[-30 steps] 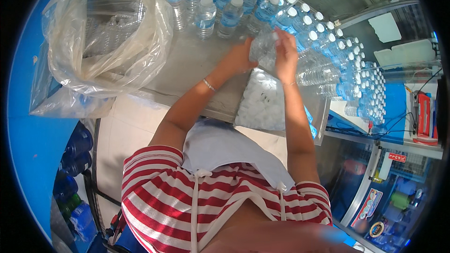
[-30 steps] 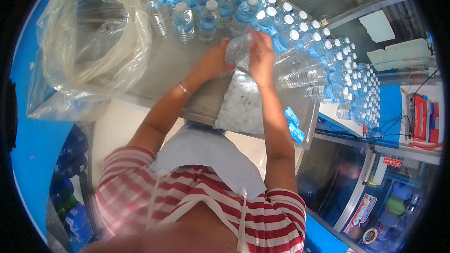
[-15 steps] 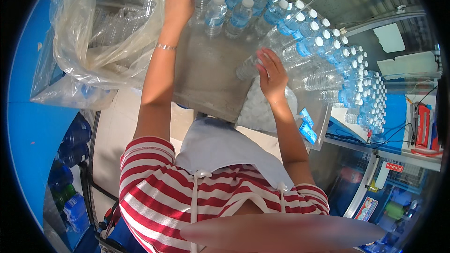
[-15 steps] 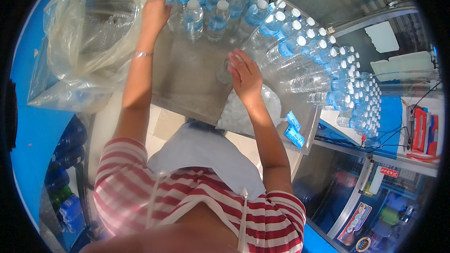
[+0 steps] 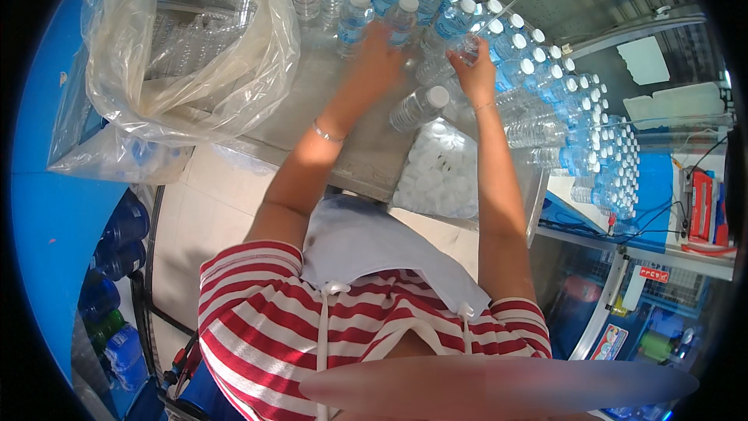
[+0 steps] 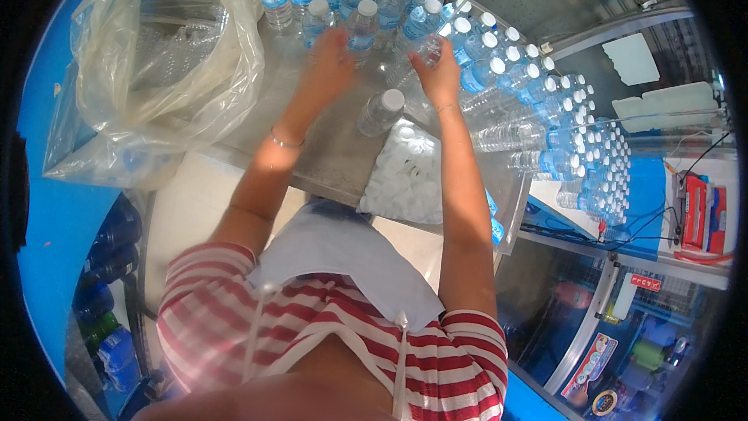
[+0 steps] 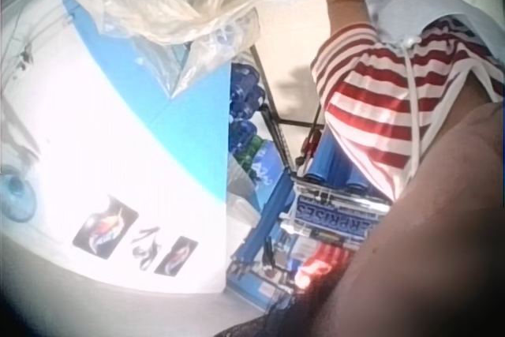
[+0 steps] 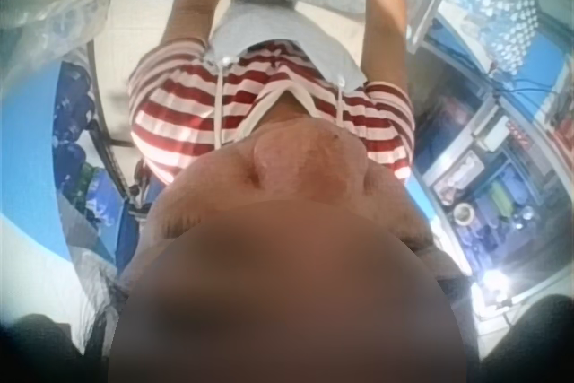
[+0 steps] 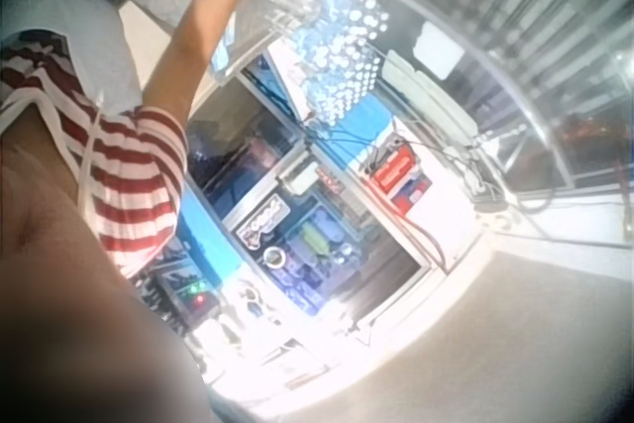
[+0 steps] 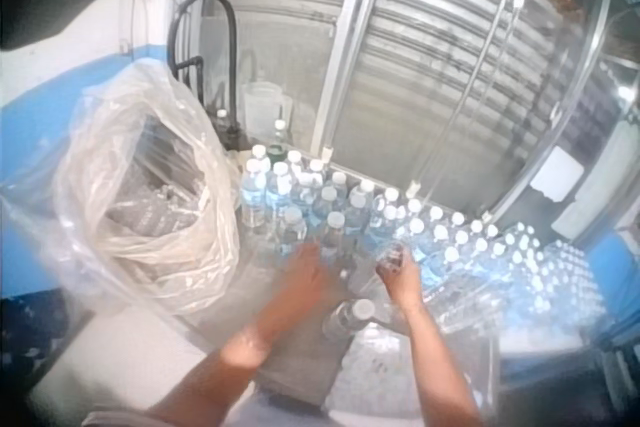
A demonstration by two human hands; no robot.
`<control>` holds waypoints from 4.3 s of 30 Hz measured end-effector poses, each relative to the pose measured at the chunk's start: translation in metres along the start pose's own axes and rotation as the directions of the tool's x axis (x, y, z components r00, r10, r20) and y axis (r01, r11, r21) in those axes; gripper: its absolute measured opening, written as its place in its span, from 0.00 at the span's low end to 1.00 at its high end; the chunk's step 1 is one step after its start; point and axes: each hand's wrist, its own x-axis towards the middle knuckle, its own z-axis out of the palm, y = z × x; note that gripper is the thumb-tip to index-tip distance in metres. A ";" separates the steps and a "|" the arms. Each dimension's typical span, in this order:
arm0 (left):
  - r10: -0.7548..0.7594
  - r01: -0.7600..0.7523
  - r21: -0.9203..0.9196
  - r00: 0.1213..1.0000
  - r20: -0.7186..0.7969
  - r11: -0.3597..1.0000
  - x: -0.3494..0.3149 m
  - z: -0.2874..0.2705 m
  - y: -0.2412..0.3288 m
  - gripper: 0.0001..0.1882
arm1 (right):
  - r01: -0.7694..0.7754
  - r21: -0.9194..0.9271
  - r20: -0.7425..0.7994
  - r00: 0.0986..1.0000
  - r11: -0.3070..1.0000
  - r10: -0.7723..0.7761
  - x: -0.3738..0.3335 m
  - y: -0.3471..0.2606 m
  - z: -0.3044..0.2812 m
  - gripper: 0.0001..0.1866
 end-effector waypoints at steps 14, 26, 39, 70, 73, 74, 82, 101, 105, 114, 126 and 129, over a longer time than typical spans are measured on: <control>-0.408 0.406 -0.031 0.910 -0.076 0.913 0.007 0.049 -0.075 0.67 | 0.066 0.187 0.148 0.984 0.980 -0.095 0.018 0.020 -0.011 0.30; -0.179 0.042 0.211 0.701 0.691 0.977 -0.028 0.018 -0.048 0.53 | 0.049 0.215 0.084 0.994 0.975 -0.068 0.014 0.016 -0.008 0.30; -0.327 0.334 -0.125 0.942 0.072 0.934 -0.082 -0.006 -0.050 0.42 | -0.338 0.635 0.337 0.930 0.694 0.145 0.024 0.027 -0.020 0.28; -0.090 0.099 -0.199 0.994 0.055 0.975 -0.071 -0.009 -0.034 0.44 | 0.187 -0.168 -0.172 0.961 0.968 -0.216 -0.008 0.012 0.016 0.34; -0.165 0.257 -0.304 0.941 0.296 0.918 -0.071 -0.009 -0.015 0.44 | 0.196 -0.175 -0.260 0.936 0.965 -0.237 -0.016 -0.003 0.014 0.33; -0.191 0.352 -0.361 0.891 0.411 0.864 -0.070 -0.010 -0.009 0.44 | 0.239 -0.217 -0.344 0.889 0.946 -0.304 -0.022 -0.009 0.012 0.31; 0.406 0.817 -0.576 0.516 0.754 0.031 -0.080 -0.014 0.044 0.34 | -0.120 0.956 0.193 0.944 0.269 -0.266 -0.085 -0.031 -0.018 0.23; 0.101 -0.009 -0.113 0.525 0.845 0.994 -0.050 -0.021 0.091 0.39 | 0.009 0.010 0.200 0.980 1.000 -0.011 -0.106 0.003 -0.086 0.18; 0.050 -0.112 0.017 0.567 0.822 0.994 -0.062 0.009 0.085 0.40 | -0.550 0.053 0.489 0.742 0.833 0.459 -0.104 0.038 -0.087 0.18; 0.047 -0.041 -0.171 0.998 0.030 0.984 -0.043 0.070 -0.019 0.45 | -0.081 -0.529 0.031 0.993 0.845 0.114 -0.196 0.212 -0.162 0.10; 0.185 0.366 -0.558 0.691 0.699 0.745 -0.072 0.031 0.067 0.28 | 0.225 -0.028 -0.223 0.949 0.974 -0.225 -0.162 0.081 -0.109 0.12; 0.179 0.624 -0.690 0.681 0.710 0.366 -0.075 0.047 0.085 0.22 | 0.156 0.207 -0.062 0.987 0.966 -0.146 -0.147 0.019 -0.072 0.15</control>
